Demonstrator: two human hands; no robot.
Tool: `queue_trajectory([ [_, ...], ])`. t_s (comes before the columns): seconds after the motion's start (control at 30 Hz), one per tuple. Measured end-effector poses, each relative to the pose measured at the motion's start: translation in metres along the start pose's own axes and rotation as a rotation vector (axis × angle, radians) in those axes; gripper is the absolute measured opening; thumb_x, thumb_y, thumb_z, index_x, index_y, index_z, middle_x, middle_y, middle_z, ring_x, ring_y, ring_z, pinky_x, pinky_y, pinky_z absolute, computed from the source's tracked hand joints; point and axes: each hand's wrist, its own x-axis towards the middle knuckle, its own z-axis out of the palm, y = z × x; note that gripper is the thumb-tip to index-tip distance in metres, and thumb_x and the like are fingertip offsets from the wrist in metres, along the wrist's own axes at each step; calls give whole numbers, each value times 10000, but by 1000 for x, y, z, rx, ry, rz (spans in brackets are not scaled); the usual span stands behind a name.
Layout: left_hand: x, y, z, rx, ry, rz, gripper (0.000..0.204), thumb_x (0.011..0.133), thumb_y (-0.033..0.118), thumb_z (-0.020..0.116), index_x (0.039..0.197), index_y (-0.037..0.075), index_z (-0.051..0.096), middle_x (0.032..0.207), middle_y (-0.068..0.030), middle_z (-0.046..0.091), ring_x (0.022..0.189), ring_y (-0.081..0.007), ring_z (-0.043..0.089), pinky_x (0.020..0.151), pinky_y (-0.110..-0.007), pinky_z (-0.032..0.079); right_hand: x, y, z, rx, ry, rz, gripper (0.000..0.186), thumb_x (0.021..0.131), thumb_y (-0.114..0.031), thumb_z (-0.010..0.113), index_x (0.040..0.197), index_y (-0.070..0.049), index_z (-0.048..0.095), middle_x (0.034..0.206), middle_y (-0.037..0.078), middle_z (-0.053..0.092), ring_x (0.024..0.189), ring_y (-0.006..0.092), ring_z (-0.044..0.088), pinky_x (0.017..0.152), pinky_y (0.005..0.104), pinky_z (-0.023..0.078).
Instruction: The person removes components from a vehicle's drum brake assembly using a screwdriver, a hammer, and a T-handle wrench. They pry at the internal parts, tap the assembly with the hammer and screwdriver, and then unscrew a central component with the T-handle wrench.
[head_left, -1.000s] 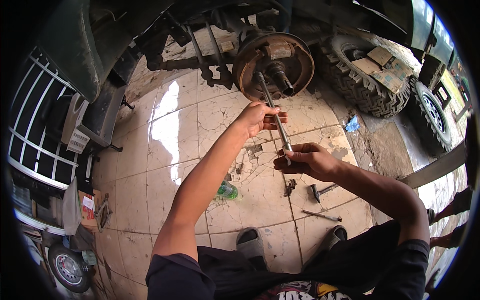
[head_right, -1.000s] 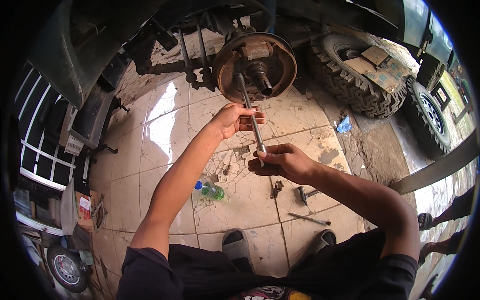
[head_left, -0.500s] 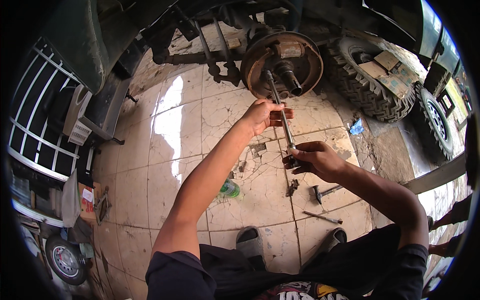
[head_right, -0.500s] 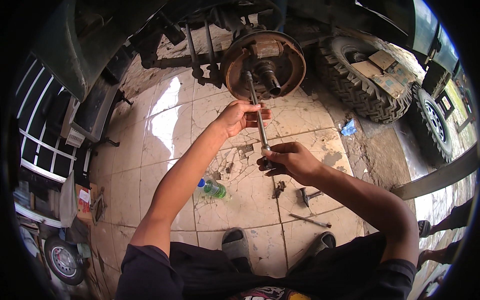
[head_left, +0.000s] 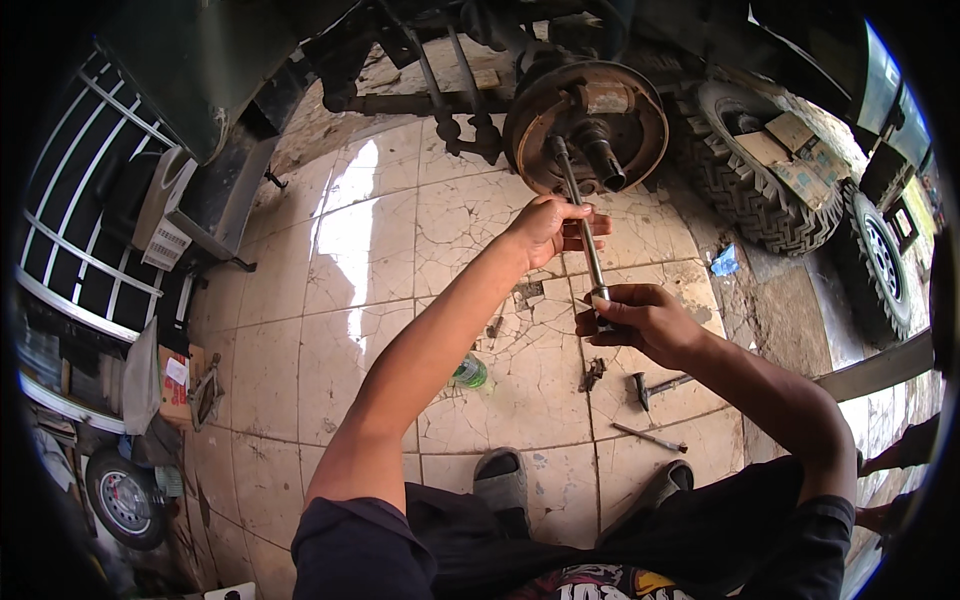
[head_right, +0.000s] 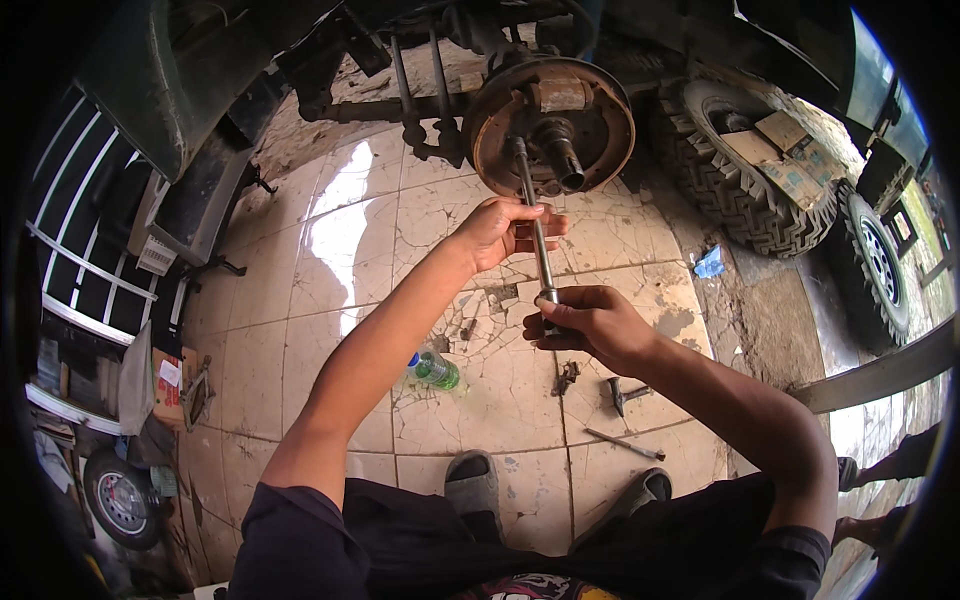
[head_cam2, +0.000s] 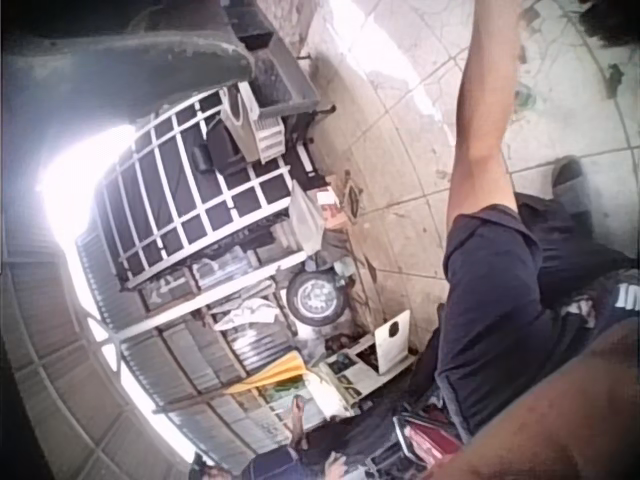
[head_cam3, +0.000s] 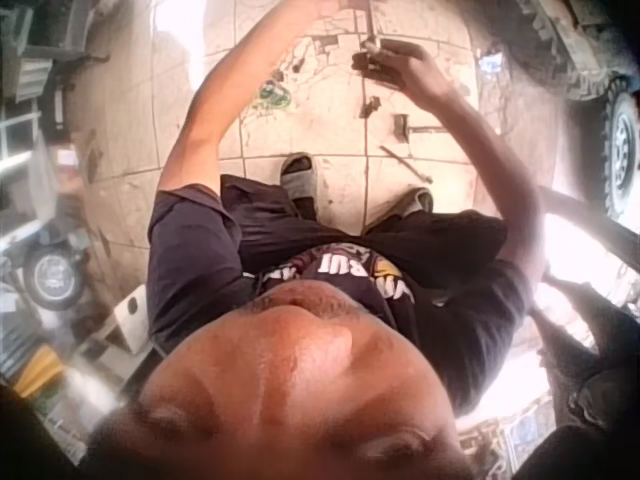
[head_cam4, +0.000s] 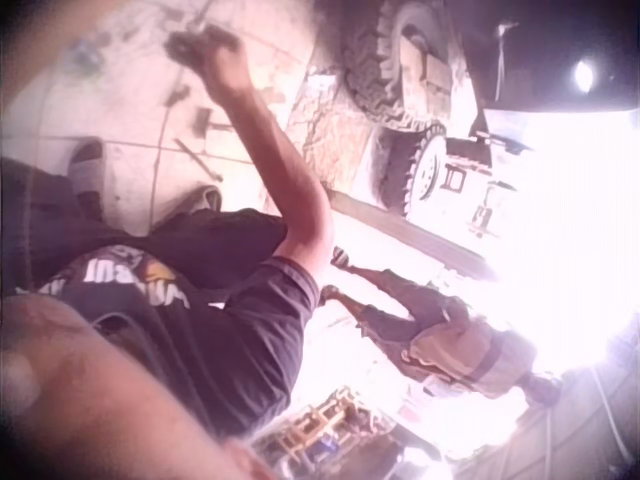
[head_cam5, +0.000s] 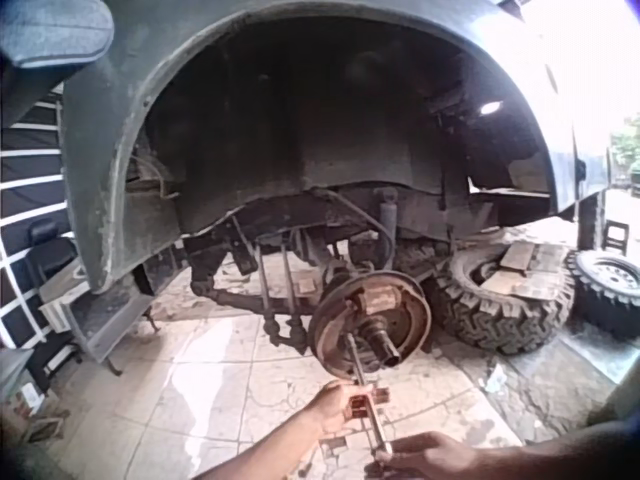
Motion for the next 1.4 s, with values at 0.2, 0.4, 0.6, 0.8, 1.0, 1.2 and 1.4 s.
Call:
queue_trajectory([
  [0.2,0,0,11,285,177,75,137,889,91,562,980,-11,555,964,-166,657,864,-266,682,720,-375,582,4,-1,-4,-210,124,30,279,889,-156,634,1025,72,553,936,145,628,880,228,653,759,329,549],
  [0.4,2,0,-3,168,151,72,167,893,124,577,995,-6,553,961,-161,654,861,-262,683,702,-368,582,0,-4,0,40,2,56,281,855,-188,685,974,42,575,893,116,623,812,179,634,741,308,531],
  [0.6,-1,7,5,213,91,-59,212,884,129,590,1012,-34,547,962,-185,652,843,-277,683,704,-383,587,9,6,-11,-245,154,16,300,865,-225,677,981,32,577,912,107,622,786,156,612,700,272,503],
  [0.8,1,-4,7,175,139,41,190,897,106,563,1014,-39,520,952,-193,655,817,-286,685,702,-382,594,1,-6,3,18,9,42,306,872,-221,668,1001,37,567,950,118,615,879,189,629,706,293,508],
  [1.0,0,2,6,58,37,-29,195,906,127,561,1009,-35,529,958,-177,659,818,-272,686,707,-371,594,0,-6,-4,-109,43,41,313,877,-215,659,1020,43,556,939,112,618,917,199,636,702,281,503],
  [1.2,-1,-1,12,333,157,87,202,880,170,616,950,-16,581,917,-156,671,802,-240,689,685,-355,595,5,2,-9,-268,180,7,309,880,-203,655,1033,47,555,935,108,621,872,180,628,680,276,491],
  [1.4,0,1,-1,162,103,69,203,883,146,606,977,-28,560,927,-170,667,829,-246,687,697,-362,596,1,-4,-3,70,-37,26,303,904,-165,616,1087,65,545,958,119,624,886,182,624,690,299,494],
])
